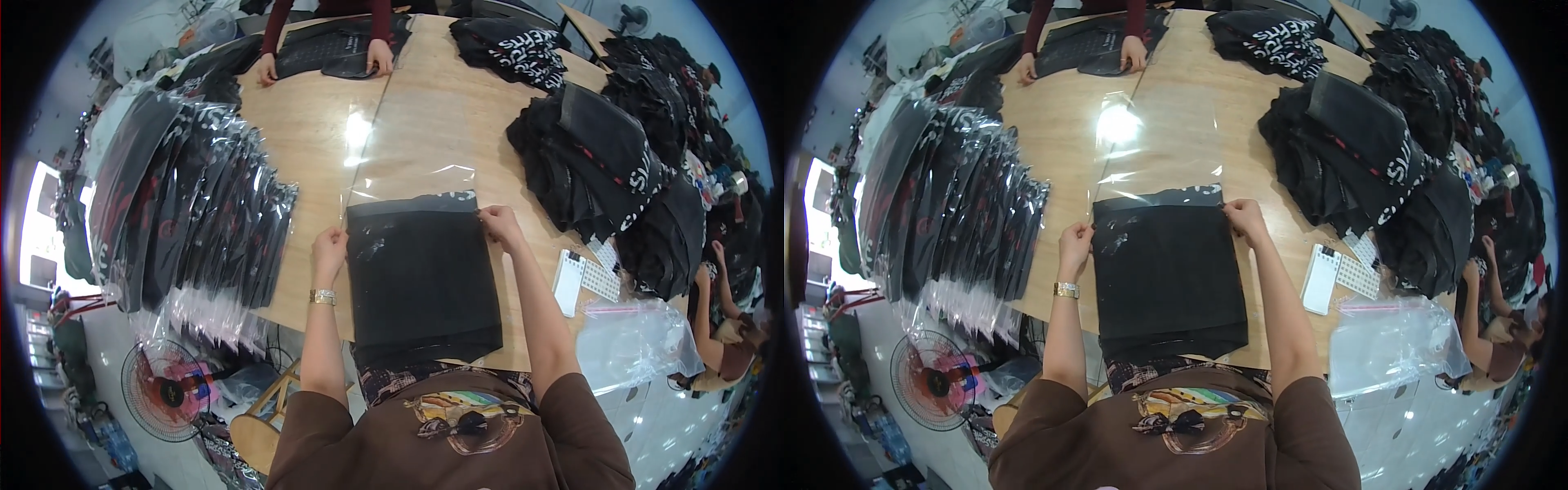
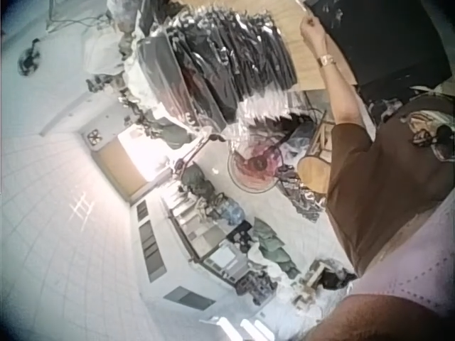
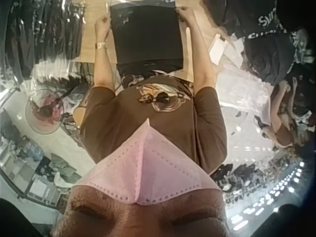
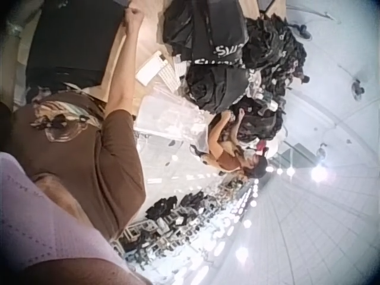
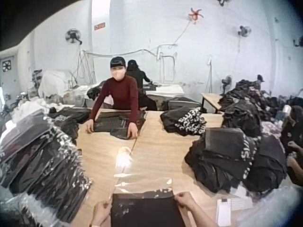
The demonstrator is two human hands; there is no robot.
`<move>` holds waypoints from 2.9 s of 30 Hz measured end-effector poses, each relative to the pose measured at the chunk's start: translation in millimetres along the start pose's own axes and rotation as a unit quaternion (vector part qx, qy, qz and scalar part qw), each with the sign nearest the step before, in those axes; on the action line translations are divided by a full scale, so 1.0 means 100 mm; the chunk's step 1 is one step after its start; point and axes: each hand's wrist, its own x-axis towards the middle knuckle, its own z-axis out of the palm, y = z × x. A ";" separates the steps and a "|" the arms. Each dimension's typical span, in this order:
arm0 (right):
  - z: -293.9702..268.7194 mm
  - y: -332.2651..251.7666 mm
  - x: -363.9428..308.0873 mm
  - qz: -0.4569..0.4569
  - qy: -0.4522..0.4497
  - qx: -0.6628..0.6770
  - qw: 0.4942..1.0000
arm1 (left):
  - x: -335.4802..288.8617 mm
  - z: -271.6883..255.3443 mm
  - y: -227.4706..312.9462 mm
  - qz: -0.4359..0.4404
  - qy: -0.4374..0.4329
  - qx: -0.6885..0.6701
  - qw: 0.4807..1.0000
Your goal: Fold black garments and place them into clear plastic bags at a factory table.
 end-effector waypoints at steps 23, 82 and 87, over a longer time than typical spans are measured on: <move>-0.10 0.29 -0.94 0.006 0.026 -0.080 0.996 | -1.03 -0.48 0.26 -0.160 -0.231 -0.133 0.950; -0.11 0.29 -0.57 -0.206 0.263 -0.154 0.930 | -0.78 0.30 0.15 0.095 0.027 0.070 0.993; -0.20 0.65 -0.67 -0.138 0.210 -0.208 0.945 | -1.08 0.22 0.17 -0.004 -0.056 0.015 0.998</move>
